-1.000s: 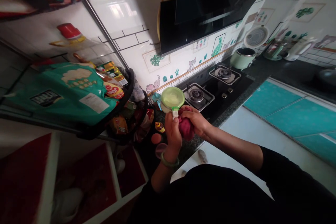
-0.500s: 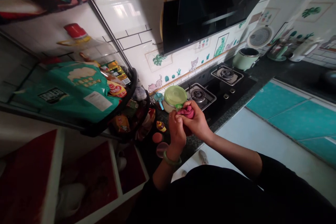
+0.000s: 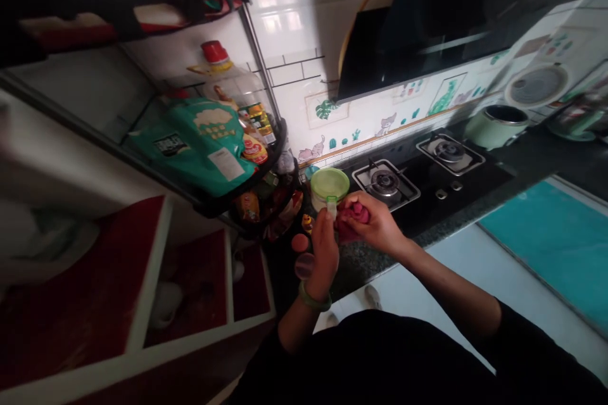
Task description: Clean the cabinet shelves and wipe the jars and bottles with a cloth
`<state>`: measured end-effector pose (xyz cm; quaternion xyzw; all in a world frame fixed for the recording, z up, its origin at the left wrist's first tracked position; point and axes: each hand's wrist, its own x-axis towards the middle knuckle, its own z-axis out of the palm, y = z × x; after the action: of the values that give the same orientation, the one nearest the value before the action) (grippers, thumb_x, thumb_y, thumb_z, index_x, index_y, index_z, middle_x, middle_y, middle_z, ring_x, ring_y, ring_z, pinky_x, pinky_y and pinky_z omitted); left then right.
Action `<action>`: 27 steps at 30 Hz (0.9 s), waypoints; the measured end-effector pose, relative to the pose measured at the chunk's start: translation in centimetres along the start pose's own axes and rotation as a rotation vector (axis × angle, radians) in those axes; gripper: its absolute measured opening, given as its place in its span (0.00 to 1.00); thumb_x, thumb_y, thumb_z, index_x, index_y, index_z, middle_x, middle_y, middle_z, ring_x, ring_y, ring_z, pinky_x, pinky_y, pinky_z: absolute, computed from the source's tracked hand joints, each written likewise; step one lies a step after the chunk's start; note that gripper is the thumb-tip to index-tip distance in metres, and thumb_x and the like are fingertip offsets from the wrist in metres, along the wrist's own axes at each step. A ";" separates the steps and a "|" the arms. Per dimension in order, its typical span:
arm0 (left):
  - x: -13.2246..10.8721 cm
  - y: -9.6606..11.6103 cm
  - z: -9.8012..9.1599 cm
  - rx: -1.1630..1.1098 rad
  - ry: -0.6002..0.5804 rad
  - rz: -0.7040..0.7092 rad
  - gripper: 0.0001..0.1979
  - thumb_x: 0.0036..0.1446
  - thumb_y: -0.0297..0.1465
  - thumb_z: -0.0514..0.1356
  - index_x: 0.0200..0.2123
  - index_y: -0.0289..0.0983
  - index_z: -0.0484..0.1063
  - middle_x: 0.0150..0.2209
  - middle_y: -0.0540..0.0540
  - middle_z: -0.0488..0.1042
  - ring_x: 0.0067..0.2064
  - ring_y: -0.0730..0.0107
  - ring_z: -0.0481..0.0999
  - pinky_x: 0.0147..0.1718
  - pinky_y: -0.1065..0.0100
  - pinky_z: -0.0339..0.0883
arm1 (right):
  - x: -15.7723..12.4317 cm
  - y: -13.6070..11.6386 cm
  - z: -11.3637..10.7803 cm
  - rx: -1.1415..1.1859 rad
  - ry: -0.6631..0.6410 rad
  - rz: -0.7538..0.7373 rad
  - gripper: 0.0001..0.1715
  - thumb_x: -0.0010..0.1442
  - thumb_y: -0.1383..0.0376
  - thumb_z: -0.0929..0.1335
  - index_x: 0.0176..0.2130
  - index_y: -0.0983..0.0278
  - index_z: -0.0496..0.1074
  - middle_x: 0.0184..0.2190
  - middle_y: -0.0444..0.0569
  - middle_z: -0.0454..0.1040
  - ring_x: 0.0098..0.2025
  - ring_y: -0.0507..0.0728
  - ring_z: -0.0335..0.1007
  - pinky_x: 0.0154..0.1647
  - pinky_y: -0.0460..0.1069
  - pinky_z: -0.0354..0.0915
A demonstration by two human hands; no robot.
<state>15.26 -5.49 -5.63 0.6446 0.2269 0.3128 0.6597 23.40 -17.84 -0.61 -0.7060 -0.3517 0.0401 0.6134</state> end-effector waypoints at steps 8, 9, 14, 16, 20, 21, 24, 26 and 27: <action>-1.1 2.1 -0.1 -0.106 0.022 0.007 0.30 0.60 0.59 0.62 0.23 0.40 0.63 0.24 0.53 0.59 0.28 0.72 0.57 0.28 0.68 0.57 | 5.0 -3.7 0.0 -0.073 -0.050 -0.339 0.11 0.61 0.60 0.74 0.45 0.55 0.77 0.55 0.50 0.80 0.60 0.66 0.74 0.65 0.63 0.64; -1.4 2.3 0.0 -0.119 0.039 -0.013 0.30 0.59 0.58 0.63 0.23 0.40 0.62 0.24 0.54 0.58 0.28 0.72 0.55 0.28 0.68 0.55 | 5.8 -3.2 0.4 -0.120 -0.186 -0.359 0.10 0.61 0.61 0.73 0.44 0.55 0.78 0.54 0.50 0.81 0.59 0.67 0.74 0.65 0.64 0.64; -3.2 3.0 0.6 -0.046 0.141 -0.050 0.31 0.58 0.54 0.66 0.18 0.39 0.58 0.24 0.53 0.55 0.29 0.73 0.54 0.29 0.67 0.49 | 9.7 3.0 1.7 -0.108 -0.323 -0.113 0.12 0.60 0.55 0.70 0.40 0.58 0.80 0.38 0.49 0.84 0.41 0.62 0.77 0.49 0.58 0.70; -3.8 3.0 0.9 -0.084 0.202 -0.075 0.31 0.57 0.53 0.67 0.18 0.38 0.58 0.25 0.53 0.56 0.29 0.74 0.54 0.29 0.68 0.49 | 10.7 5.6 1.9 -0.008 -0.325 -0.011 0.16 0.57 0.50 0.72 0.37 0.58 0.80 0.36 0.48 0.83 0.40 0.62 0.77 0.49 0.58 0.69; -4.7 2.9 1.3 -0.240 0.350 -0.172 0.29 0.57 0.52 0.67 0.21 0.39 0.57 0.23 0.56 0.53 0.26 0.77 0.49 0.27 0.69 0.45 | 9.6 8.1 2.5 0.257 -0.256 0.214 0.20 0.52 0.48 0.75 0.37 0.59 0.80 0.37 0.49 0.83 0.41 0.62 0.77 0.50 0.58 0.69; -4.8 3.0 1.4 -0.281 0.393 -0.178 0.29 0.57 0.52 0.66 0.21 0.40 0.56 0.22 0.57 0.51 0.25 0.78 0.48 0.25 0.69 0.44 | 8.6 8.0 2.8 0.326 -0.217 0.253 0.20 0.53 0.49 0.75 0.38 0.59 0.80 0.38 0.50 0.83 0.42 0.61 0.77 0.50 0.58 0.70; -4.7 4.5 1.4 -0.333 0.542 -0.112 0.30 0.59 0.52 0.65 0.21 0.41 0.54 0.20 0.57 0.50 0.23 0.78 0.47 0.23 0.70 0.43 | 4.7 6.8 4.1 0.455 -0.161 0.235 0.18 0.57 0.52 0.74 0.43 0.59 0.78 0.43 0.51 0.83 0.46 0.61 0.78 0.54 0.58 0.71; -4.4 6.4 1.1 -0.297 0.664 -0.011 0.29 0.61 0.50 0.65 0.22 0.40 0.54 0.21 0.57 0.51 0.23 0.78 0.49 0.22 0.71 0.46 | 2.4 5.9 4.8 0.454 -0.196 0.177 0.17 0.59 0.53 0.74 0.45 0.59 0.78 0.46 0.52 0.82 0.49 0.62 0.77 0.56 0.59 0.70; -4.2 7.6 0.8 -0.272 0.720 0.051 0.28 0.62 0.50 0.65 0.23 0.40 0.54 0.22 0.57 0.52 0.24 0.78 0.50 0.23 0.72 0.49 | 1.5 5.7 5.1 0.450 -0.236 0.169 0.17 0.60 0.53 0.74 0.44 0.59 0.78 0.46 0.52 0.82 0.49 0.62 0.77 0.57 0.59 0.70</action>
<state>11.95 -9.20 1.53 0.4055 0.3844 0.5628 0.6091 24.55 -12.79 -6.39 -0.5692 -0.3427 0.2506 0.7042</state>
